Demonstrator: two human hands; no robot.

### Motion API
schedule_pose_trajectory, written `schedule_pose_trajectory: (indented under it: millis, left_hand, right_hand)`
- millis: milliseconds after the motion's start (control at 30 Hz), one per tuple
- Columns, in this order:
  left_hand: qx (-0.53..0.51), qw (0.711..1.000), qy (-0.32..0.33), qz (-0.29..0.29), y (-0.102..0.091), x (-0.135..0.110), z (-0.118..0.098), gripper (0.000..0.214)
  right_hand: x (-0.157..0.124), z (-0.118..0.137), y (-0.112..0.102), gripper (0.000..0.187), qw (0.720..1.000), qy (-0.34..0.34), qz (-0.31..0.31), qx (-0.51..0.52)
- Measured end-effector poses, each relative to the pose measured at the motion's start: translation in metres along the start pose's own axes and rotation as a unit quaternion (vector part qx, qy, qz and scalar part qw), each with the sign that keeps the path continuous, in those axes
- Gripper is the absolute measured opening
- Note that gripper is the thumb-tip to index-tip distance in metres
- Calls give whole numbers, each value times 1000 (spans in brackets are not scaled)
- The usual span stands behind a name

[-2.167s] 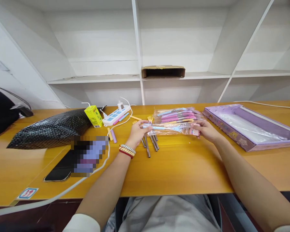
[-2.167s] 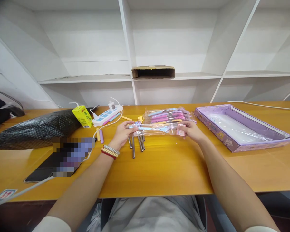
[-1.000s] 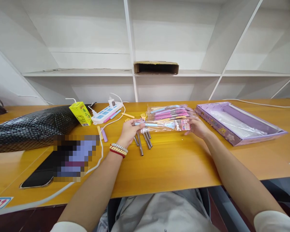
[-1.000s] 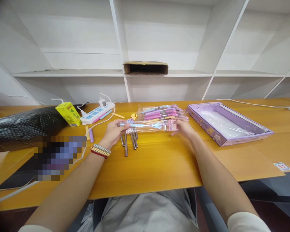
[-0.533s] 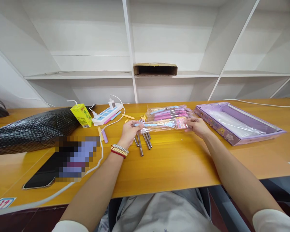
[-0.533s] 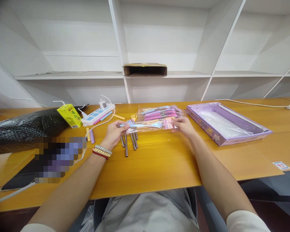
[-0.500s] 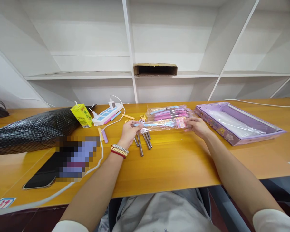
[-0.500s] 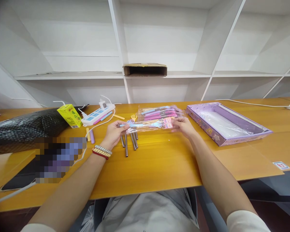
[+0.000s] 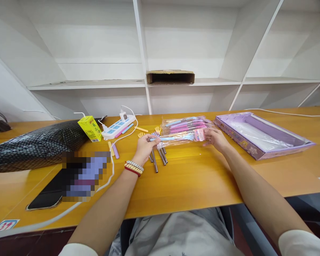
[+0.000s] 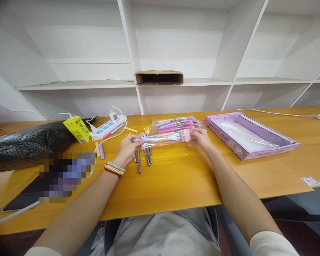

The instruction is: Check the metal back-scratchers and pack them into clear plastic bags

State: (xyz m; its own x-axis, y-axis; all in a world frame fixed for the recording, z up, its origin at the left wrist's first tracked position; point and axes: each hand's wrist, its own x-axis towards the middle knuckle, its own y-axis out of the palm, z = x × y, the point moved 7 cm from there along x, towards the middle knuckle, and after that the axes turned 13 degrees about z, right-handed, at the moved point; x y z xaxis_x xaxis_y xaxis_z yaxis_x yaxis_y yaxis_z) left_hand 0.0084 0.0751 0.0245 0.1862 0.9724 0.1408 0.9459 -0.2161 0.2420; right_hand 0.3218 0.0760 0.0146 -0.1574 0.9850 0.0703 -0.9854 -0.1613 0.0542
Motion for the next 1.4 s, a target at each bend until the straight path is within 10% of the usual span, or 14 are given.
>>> schedule_pose_trajectory:
  millis: [900, 1400]
  left_hand:
    - [22, 999, -10, 32, 5, 0, 5, 36]
    - [27, 998, -14, 48, 6, 3, 12, 36]
  right_hand:
    - [4, -8, 15, 28, 989, -19, 82, -124]
    - [5, -4, 10, 25, 986, -38, 9, -165]
